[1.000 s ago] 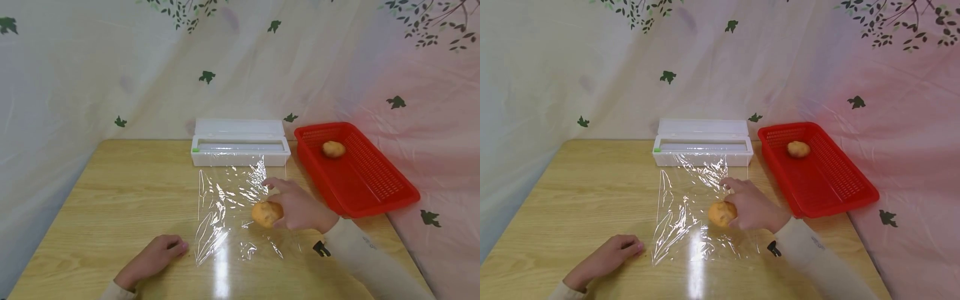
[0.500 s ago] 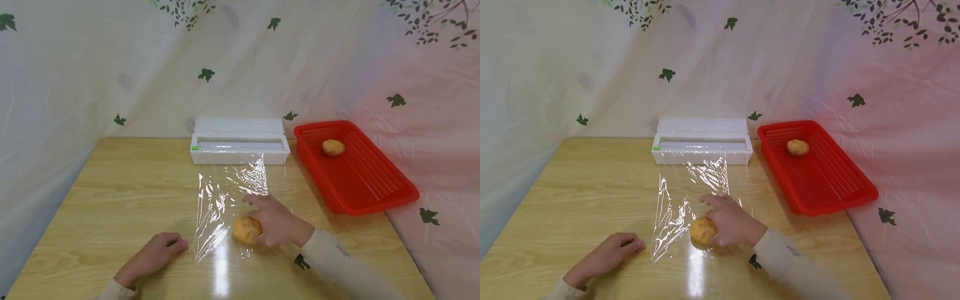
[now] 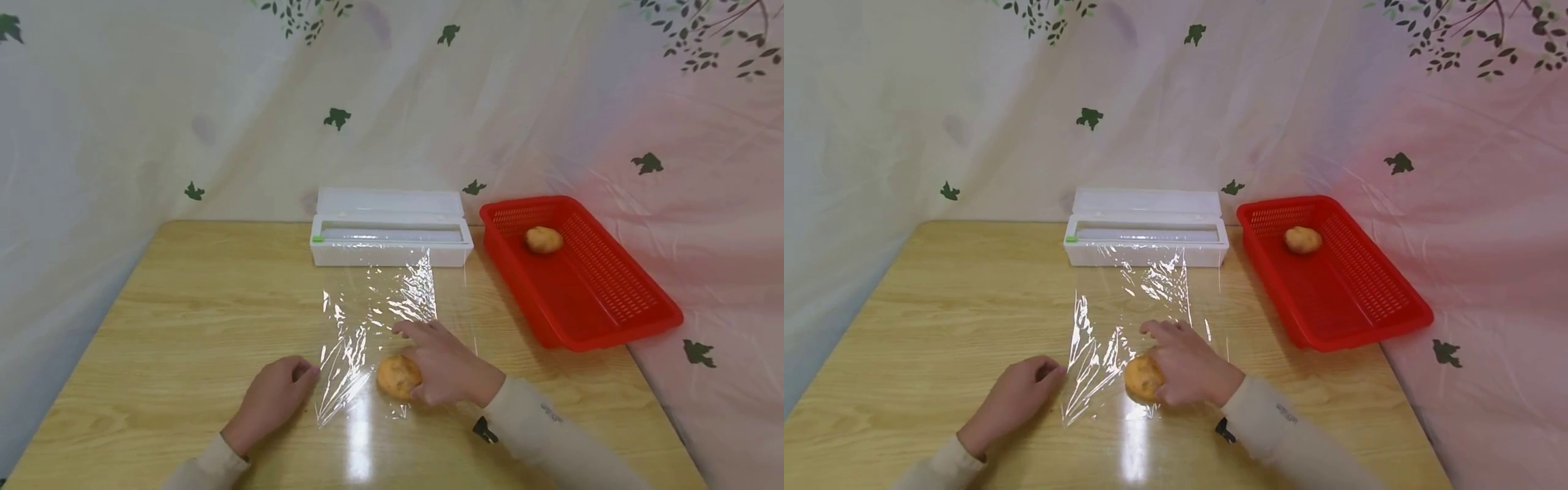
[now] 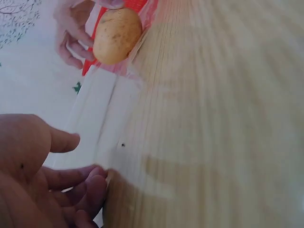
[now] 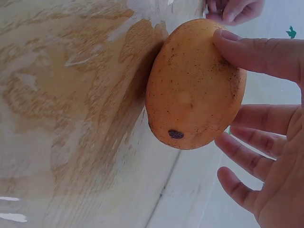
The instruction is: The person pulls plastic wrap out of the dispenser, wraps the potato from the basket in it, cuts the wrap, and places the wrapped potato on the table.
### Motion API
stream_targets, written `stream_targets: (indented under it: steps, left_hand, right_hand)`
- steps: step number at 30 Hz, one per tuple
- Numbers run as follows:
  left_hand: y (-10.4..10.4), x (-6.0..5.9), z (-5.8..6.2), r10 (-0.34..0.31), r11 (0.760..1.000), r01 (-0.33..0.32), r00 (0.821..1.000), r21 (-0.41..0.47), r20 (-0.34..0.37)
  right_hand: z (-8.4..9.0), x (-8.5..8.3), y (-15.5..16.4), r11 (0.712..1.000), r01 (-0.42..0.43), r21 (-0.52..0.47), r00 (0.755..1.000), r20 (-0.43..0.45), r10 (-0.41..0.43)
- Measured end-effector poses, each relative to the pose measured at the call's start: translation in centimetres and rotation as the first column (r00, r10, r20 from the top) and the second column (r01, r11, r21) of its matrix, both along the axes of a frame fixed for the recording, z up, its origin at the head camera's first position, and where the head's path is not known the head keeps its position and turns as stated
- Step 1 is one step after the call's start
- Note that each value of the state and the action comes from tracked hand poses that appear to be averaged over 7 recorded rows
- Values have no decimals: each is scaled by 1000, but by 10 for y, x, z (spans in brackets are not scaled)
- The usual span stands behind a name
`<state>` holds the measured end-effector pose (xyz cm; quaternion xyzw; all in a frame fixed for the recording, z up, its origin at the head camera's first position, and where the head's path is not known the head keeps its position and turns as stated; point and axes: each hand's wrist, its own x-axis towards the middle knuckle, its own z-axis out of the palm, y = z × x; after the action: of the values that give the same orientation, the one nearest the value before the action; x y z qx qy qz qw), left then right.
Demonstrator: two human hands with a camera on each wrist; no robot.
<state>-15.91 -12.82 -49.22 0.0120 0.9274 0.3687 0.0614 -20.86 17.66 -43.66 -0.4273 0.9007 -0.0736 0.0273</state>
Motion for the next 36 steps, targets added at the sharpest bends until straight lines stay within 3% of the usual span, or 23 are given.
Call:
stream_targets:
  steps: [4, 7, 16, 20, 23, 26, 28, 33, 36]
  left_hand:
    - [10, -16, -3, 27, 999, -28, 1000, -17, -15]
    - [13, -22, -2, 33, 999, -33, 999, -34, -5]
    - [17, -18, -1, 12, 998, -12, 1000, -59, 0]
    - [19, -15, 1, 29, 1000, -29, 1000, -3, 2]
    - [20, -11, 3, 72, 990, -80, 995, 120, 67]
    - [23, -1, 5, 97, 953, -140, 981, 267, 169]
    - [25, 8, 6, 97, 937, -161, 972, 311, 212]
    - [31, 31, 8, 77, 945, -131, 979, 300, 188]
    - [31, 38, 8, 62, 924, -116, 986, 365, 155]
  right_hand:
    - [-4, 2, -1, 1000, 11, -8, 1000, -8, -11]
    - [-7, 3, -2, 1000, 11, -12, 1000, -8, -11]
    - [-6, 5, -4, 1000, 25, -16, 1000, 13, -25]
    - [-6, 5, -3, 999, 28, -25, 999, 22, -28]
    - [-6, 5, -3, 999, 31, -28, 999, 19, -30]
    - [-5, 5, -3, 999, 33, -26, 999, 15, -32]
    - [-5, 4, -3, 999, 33, -23, 999, 10, -33]
    - [-3, 4, -2, 999, 41, -14, 999, 5, -41]
    - [-2, 4, -2, 999, 50, -15, 999, 23, -50]
